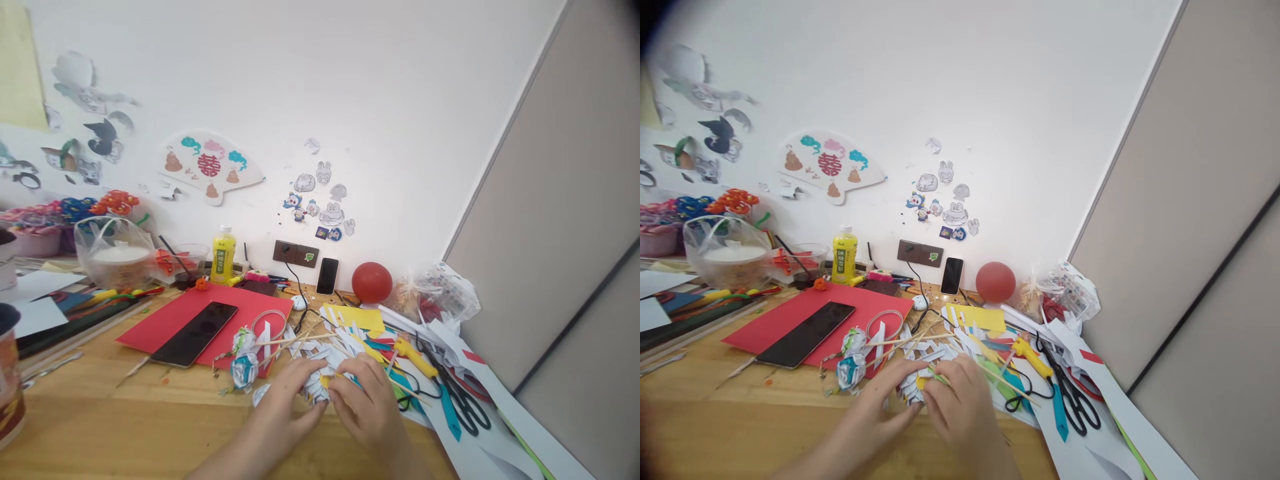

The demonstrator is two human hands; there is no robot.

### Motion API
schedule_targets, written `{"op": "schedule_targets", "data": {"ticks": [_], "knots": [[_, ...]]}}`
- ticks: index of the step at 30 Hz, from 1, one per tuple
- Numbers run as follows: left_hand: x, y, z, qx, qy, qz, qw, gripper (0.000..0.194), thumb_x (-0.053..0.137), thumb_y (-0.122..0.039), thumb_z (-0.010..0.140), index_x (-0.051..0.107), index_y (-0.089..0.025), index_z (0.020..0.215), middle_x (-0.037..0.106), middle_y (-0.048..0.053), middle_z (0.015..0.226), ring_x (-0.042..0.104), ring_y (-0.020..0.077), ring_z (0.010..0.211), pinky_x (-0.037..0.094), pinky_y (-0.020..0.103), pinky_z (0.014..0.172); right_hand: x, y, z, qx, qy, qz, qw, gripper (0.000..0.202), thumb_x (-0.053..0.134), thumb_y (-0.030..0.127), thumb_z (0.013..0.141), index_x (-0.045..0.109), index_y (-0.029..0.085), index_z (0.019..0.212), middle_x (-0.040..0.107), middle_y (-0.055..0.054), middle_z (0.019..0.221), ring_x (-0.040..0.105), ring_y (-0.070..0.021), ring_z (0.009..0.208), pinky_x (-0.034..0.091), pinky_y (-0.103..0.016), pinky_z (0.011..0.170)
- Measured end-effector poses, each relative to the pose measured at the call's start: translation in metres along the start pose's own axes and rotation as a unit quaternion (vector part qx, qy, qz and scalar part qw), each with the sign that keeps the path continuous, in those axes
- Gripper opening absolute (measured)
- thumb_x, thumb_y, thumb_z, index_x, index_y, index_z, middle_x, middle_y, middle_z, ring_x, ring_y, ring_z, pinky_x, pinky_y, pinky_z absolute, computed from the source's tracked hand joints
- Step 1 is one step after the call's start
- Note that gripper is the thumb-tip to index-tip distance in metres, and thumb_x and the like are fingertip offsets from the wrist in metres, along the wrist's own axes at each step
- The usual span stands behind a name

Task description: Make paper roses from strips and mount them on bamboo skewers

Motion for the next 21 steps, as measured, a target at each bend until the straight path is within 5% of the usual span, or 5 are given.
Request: {"op": "schedule_targets", "data": {"ticks": [5,21], "knots": [[-0.0001,-0.001,0.0,0.008,0.006,0.013,1.0,0.04,0.056,-0.013,0.072,0.057,-0.02,0.112,0.065,0.011,0.111,0.059,0.0248,0.105,0.047,0.039,0.092,-0.0005,0.0081,0.0043,-0.035,-0.01,-0.054,0.998,0.016,0.048,0.009,0.083,0.057,0.022,0.086,0.064,-0.003,0.078,0.056,-0.0178,0.07,0.046,-0.035,0.073],[0.0008,0.0019,0.0023,-0.023,0.002,0.022,1.0,0.041,0.055,-0.016,0.074,0.054,-0.017,0.115,0.064,0.014,0.114,0.06,0.0265,0.103,0.051,0.039,0.086,0.0075,0.0029,0.0027,0.021,-0.015,-0.032,0.999,0.016,0.045,0.013,0.088,0.055,0.019,0.078,0.06,-0.005,0.074,0.053,-0.0171,0.068,0.043,-0.03,0.063]]}}
Point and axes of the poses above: each hand's wrist, its own z-axis towards the middle knuckle, its own x-axis out of the palm, y = z × x, the point moved 8 cm from there along z, towards the middle knuckle
